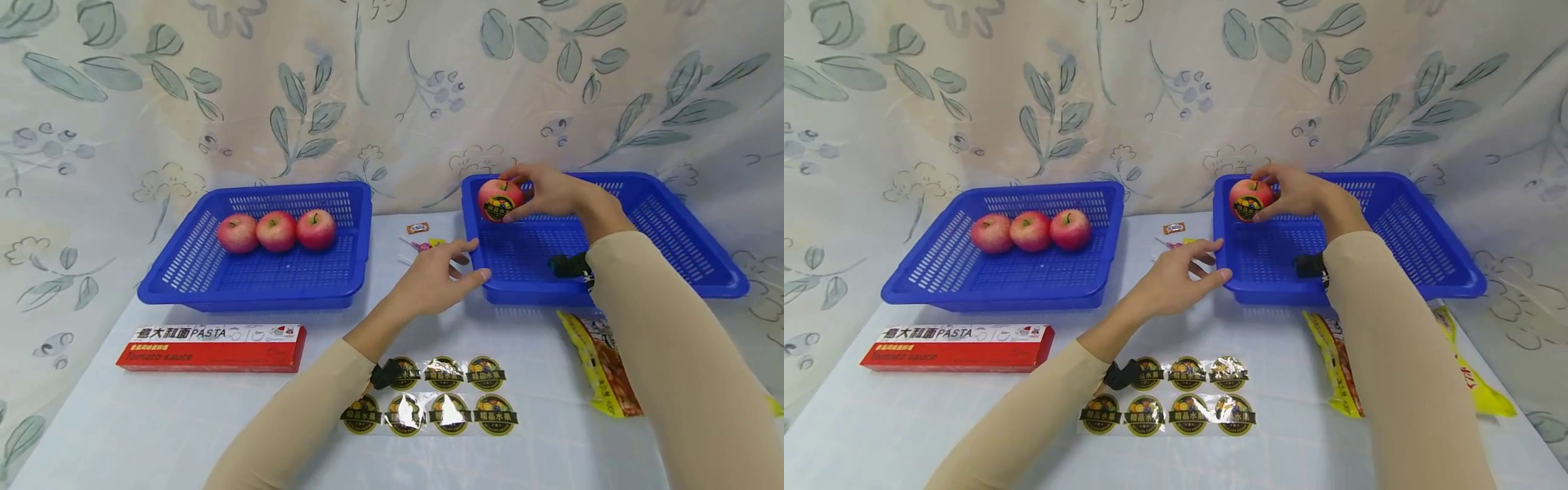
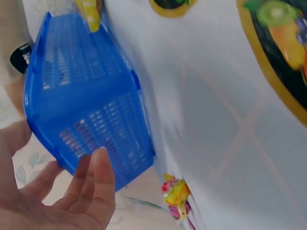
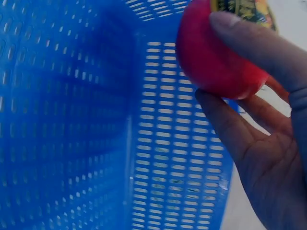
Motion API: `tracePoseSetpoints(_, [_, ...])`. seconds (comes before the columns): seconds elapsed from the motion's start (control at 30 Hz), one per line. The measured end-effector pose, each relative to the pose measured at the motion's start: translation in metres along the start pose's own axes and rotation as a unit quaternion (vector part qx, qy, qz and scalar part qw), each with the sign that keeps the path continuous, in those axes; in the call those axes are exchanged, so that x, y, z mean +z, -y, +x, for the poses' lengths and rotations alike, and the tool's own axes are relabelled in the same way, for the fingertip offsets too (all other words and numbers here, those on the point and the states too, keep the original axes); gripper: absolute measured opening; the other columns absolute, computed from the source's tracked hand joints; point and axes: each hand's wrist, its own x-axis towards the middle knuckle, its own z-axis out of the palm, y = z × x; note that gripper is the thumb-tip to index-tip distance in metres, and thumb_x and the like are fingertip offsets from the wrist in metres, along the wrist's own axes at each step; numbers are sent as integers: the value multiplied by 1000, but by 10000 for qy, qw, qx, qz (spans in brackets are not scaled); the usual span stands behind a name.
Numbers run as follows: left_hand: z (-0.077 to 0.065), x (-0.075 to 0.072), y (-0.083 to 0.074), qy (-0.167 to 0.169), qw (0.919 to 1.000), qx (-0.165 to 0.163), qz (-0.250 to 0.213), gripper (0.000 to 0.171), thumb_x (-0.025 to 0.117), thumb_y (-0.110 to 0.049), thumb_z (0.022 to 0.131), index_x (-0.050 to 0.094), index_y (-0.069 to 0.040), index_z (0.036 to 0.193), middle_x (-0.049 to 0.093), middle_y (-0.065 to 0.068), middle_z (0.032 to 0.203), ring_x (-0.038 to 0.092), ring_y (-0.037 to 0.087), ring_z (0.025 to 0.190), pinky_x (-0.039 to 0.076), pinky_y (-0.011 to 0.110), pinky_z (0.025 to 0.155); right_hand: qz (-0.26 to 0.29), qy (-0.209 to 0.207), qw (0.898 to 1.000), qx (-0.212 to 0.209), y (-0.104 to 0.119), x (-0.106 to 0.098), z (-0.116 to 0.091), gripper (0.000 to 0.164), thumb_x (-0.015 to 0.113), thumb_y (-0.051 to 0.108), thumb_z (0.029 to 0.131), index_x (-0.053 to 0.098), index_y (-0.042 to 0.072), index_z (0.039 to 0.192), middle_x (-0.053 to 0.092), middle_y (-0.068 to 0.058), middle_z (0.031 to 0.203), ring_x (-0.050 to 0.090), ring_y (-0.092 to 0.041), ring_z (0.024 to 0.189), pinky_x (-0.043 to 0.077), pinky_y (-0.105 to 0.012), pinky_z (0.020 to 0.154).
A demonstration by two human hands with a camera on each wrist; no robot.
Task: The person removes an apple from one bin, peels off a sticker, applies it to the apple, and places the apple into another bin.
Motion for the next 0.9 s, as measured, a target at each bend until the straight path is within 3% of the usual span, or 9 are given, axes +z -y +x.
tracePoseSetpoints(0.23, [0, -3, 3, 161, 9997, 85, -156, 63, 63, -50, 100, 49, -20, 154, 64, 2, 137, 68, 22, 112, 55, 27, 85, -291, 605, 9963, 531, -4, 9, 11, 86, 85, 26, 87, 34, 7, 154, 42, -31, 147, 47, -53, 131, 38, -69, 109])
tracePoseSetpoints(0.57, [-1, -7, 5, 238, 9997, 68, -47, 63, 60, -53, 100, 47, -23, 154, 64, 3, 138, 66, 10, 100, 55, 26, 82, -401, 945, 9921, 715, -2, 13, 15, 85, 84, 18, 87, 33, 15, 154, 43, -32, 143, 43, -53, 131, 33, -73, 110])
tracePoseSetpoints(0.73, [1, -16, 3, 301, 9985, 90, 448, 62, 58, -54, 101, 46, -26, 155, 64, 7, 135, 64, 12, 96, 54, 29, 80, -394, 1058, 9887, 988, 2, 14, 21, 90, 84, 18, 88, 27, 21, 157, 39, -32, 147, 37, -56, 135, 28, -76, 111])
tracePoseSetpoints(0.9, [-5, -26, 2, 671, 9929, 262, 941, 62, 58, -49, 103, 42, -26, 158, 62, 7, 136, 64, 9, 85, 51, 30, 84, -649, 1235, 9839, 1120, 12, 7, 12, 105, 85, 31, 87, 13, 17, 162, 32, -35, 155, 32, -58, 141, 30, -75, 110])
